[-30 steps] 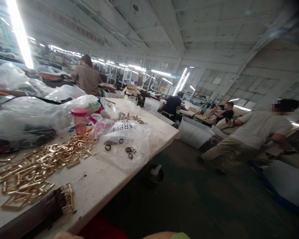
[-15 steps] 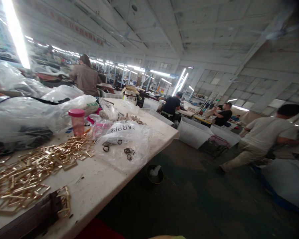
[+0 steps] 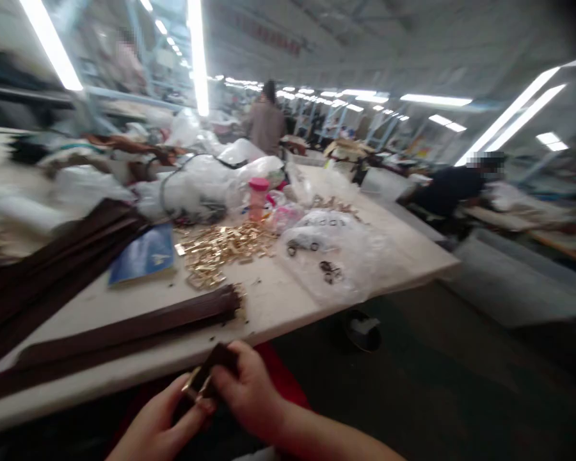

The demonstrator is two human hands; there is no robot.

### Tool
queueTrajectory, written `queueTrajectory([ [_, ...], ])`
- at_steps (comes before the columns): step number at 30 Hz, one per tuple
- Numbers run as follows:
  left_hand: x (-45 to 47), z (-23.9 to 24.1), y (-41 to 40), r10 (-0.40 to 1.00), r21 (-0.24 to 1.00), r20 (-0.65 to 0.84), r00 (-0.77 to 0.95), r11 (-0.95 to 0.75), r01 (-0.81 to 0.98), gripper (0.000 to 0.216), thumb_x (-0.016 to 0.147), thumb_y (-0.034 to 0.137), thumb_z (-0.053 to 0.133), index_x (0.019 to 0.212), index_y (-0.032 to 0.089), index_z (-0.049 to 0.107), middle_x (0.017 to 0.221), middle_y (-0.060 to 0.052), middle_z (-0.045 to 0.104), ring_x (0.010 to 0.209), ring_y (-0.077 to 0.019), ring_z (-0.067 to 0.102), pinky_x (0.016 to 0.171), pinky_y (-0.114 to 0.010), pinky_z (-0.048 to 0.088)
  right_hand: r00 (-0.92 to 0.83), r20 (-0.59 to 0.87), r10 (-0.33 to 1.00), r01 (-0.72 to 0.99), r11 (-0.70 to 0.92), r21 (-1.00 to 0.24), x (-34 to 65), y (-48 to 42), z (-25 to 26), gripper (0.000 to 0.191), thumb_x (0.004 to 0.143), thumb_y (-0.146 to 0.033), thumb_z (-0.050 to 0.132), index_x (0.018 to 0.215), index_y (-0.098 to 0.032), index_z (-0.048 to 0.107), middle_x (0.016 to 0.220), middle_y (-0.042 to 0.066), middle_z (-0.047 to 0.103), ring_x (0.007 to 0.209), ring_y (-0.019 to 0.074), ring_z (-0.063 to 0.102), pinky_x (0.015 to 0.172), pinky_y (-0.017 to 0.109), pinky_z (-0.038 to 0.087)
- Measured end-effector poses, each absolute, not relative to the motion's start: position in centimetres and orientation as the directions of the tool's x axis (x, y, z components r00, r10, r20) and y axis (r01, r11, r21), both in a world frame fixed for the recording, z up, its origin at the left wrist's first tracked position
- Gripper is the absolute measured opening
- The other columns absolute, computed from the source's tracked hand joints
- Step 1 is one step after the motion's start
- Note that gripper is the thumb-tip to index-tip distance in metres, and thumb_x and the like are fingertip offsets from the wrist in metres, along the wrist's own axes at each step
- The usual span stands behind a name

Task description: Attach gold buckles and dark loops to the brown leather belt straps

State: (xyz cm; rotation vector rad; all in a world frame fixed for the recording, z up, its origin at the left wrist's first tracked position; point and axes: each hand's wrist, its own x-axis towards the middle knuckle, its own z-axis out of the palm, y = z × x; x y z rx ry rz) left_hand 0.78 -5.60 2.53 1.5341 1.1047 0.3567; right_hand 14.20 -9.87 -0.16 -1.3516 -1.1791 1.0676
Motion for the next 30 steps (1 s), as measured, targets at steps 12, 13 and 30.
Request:
queueTrajectory([
  [12, -2.3, 2.0, -6.7, 0.711, 0.888, -0.456, 0.536, 0.406, 0.217, 0.019, 0.069, 0.031, 0.061, 0.075, 0.014, 0.055, 0.064, 0.003, 0.056, 0.059, -0.0104, 0.05, 0.055, -0.019, 0.037, 0.069, -0.069, 0.995, 0.102, -0.076, -0.992, 12.6, -10.1, -1.7, 0.022, 0.082, -0.039, 0.049, 0.086, -0.018, 0.053, 0.077, 0.002, 0.058, 0.069, 0.0149, 0.055, 0.063, 0.027, 0.044],
  [13, -2.3, 1.8, -6.7, 0.714, 0.887, -0.456, 0.531, 0.411, 0.209, 0.02, 0.067, 0.03, 0.063, 0.074, 0.014, 0.055, 0.063, 0.004, 0.055, 0.058, -0.0101, 0.049, 0.053, -0.019, 0.036, 0.085, 0.002, 0.996, 0.195, -0.015, -0.981, 12.6, -10.2, -1.8, 0.019, 0.082, -0.037, 0.048, 0.085, -0.018, 0.053, 0.077, 0.002, 0.057, 0.069, 0.0147, 0.054, 0.064, 0.027, 0.043],
  [30, -3.1, 0.2, -6.9, 0.733, 0.923, -0.384, 0.562, 0.296, 0.245, 0.02, 0.078, 0.034, 0.05, 0.078, 0.014, 0.054, 0.068, 0.001, 0.055, 0.061, -0.0116, 0.051, 0.056, -0.021, 0.039, -0.035, -0.25, 0.968, -0.163, -0.252, -0.954, 12.1, -10.3, -2.4, 0.026, 0.08, -0.036, 0.055, 0.101, -0.022, 0.053, 0.095, 0.002, 0.064, 0.085, 0.0178, 0.06, 0.075, 0.03, 0.047],
])
